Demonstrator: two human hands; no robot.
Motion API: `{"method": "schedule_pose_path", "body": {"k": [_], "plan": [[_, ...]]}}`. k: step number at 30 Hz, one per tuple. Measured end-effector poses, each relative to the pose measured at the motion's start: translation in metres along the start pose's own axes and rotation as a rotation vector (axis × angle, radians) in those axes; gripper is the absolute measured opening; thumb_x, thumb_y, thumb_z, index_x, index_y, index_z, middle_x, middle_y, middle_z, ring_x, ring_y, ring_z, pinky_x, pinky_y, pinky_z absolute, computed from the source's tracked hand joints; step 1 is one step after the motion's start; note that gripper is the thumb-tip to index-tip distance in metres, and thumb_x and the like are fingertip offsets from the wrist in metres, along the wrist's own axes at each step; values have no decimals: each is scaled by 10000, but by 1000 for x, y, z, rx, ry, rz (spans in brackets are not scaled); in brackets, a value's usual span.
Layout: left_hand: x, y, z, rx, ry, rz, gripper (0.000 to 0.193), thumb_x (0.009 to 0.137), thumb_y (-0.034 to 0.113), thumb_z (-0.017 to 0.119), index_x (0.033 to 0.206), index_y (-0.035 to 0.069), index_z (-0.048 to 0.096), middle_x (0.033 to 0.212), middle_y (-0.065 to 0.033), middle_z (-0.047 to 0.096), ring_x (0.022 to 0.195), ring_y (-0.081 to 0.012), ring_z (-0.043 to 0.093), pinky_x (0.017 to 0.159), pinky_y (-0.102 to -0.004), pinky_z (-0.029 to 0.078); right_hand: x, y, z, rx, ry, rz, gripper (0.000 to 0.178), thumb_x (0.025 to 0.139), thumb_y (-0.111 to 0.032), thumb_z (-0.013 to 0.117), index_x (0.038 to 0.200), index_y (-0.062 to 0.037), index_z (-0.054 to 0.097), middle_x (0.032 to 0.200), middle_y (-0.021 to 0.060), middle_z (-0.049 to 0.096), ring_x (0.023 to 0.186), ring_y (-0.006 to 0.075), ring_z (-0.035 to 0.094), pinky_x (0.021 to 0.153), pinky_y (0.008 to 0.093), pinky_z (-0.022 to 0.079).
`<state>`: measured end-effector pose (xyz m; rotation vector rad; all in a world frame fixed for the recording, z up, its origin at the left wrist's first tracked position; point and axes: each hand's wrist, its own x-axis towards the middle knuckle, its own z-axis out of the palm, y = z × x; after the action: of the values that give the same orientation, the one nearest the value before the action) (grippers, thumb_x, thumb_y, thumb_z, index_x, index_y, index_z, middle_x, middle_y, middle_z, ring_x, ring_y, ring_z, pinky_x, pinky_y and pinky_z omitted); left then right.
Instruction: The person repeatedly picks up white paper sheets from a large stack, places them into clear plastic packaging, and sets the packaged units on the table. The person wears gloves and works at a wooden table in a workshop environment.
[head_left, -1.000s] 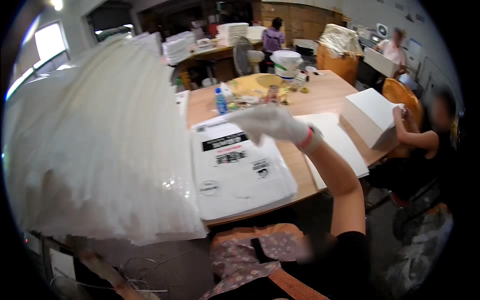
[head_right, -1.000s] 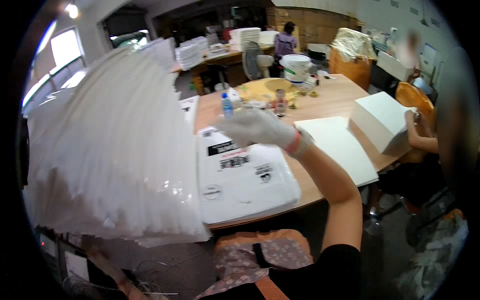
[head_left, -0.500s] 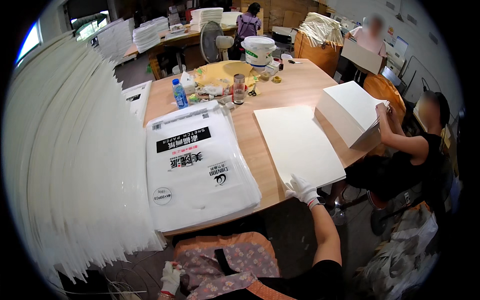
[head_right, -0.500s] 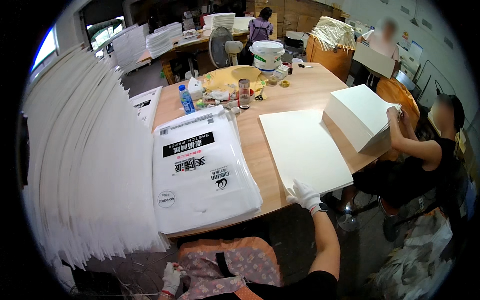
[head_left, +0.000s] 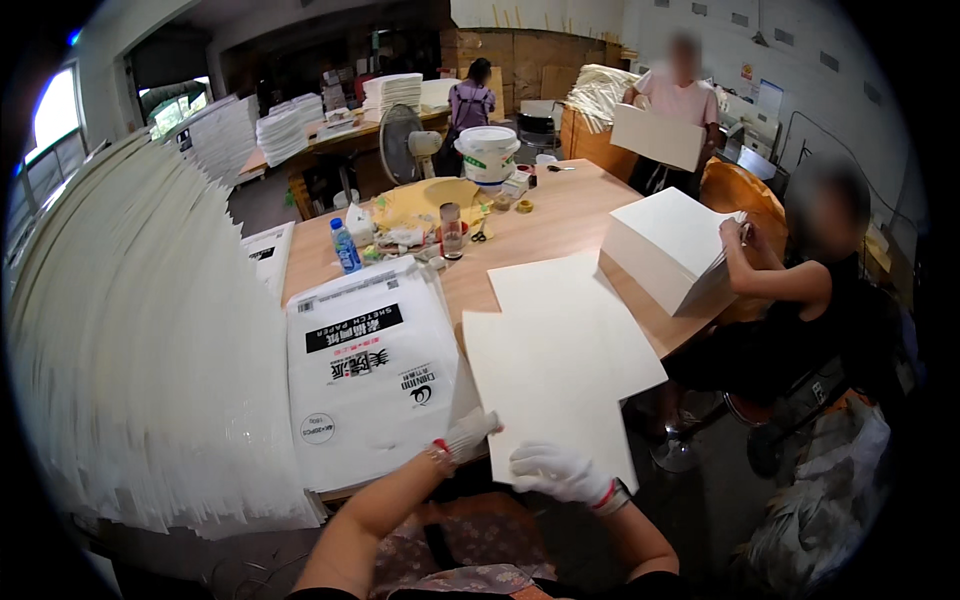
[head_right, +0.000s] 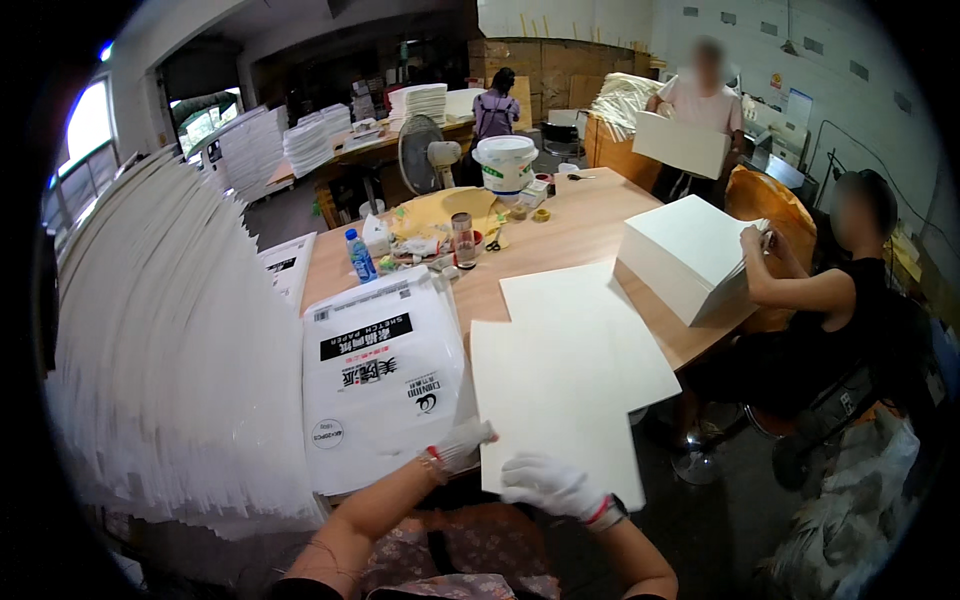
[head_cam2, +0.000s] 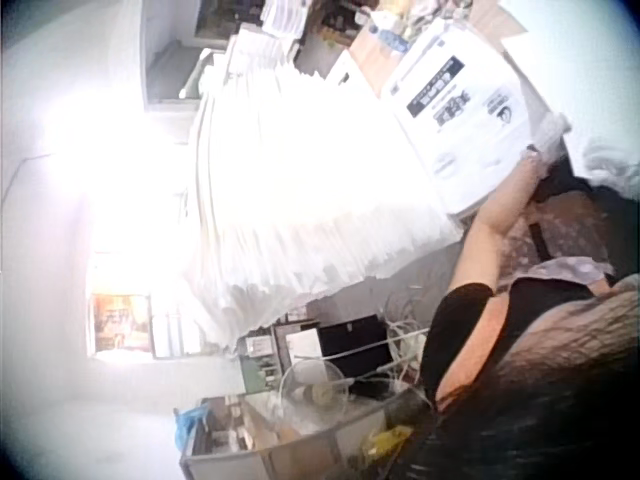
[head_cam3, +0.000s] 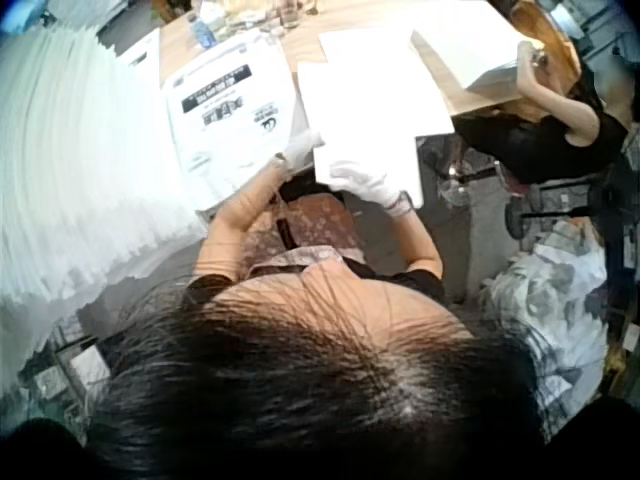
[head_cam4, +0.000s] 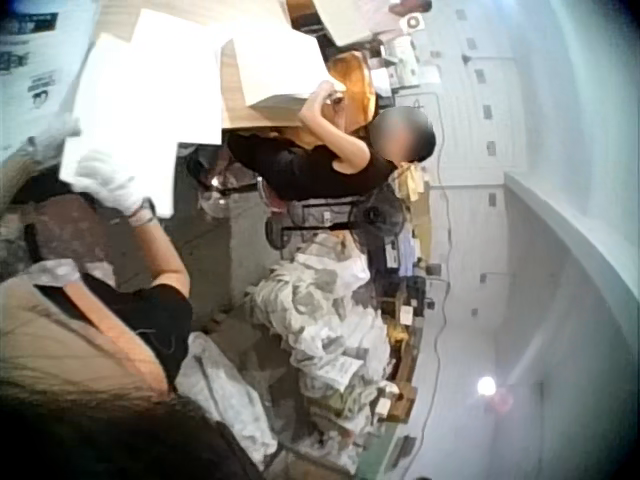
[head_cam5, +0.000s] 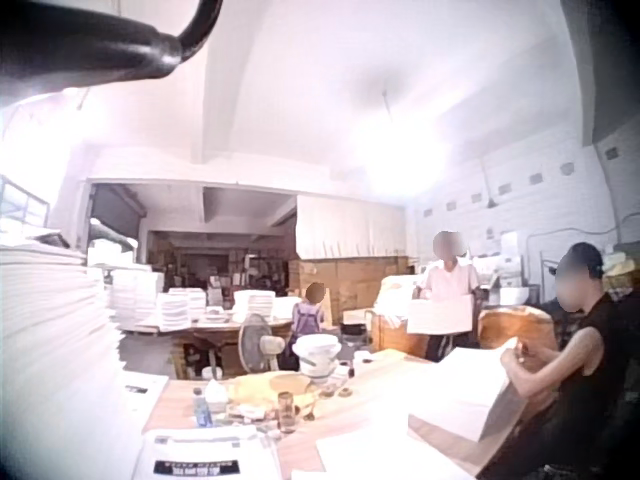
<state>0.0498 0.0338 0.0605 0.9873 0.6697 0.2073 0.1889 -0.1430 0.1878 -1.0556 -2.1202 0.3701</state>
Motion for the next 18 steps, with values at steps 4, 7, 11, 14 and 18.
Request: {"method": "schedule_pose_path", "body": {"k": [4,7,11,14,18], "plan": [[-90,52,30,465,-69,-50,273,776,120,465,1016,8,529,906,-80,547,837,-169,528,701,-327,483,-184,93,42,671,783,1069,349,910,-236,584,1153,12,555,987,160,626,912,258,625,742,411,520],[-117,24,43,951,-102,41,534,768,234,572,1217,-8,412,1102,-182,525,1021,-301,535,837,-365,470,-210,110,97,1220,809,1193,691,854,-636,490,1126,-5,564,982,123,614,821,220,603,729,365,499],[-104,-99,66,1672,-151,326,889,799,548,549,1421,-6,238,1424,-282,292,1314,-399,320,1078,-345,279,-132,65,132,958,810,868,505,914,-432,524,1176,-1,548,944,107,644,780,183,606,673,320,506],[-110,-47,49,1217,-439,244,800,820,516,525,1412,25,306,1411,-244,360,1280,-335,396,1054,-336,318,-94,38,126,522,809,1013,342,905,-230,603,1141,14,555,936,63,651,767,144,621,665,259,510],[-137,-1,-56,1193,611,78,374,857,325,573,1150,92,570,1104,-142,597,971,-293,593,878,-422,451,-97,22,107,480,779,993,292,872,-160,645,1103,11,595,964,62,659,814,130,616,690,264,510]]}}
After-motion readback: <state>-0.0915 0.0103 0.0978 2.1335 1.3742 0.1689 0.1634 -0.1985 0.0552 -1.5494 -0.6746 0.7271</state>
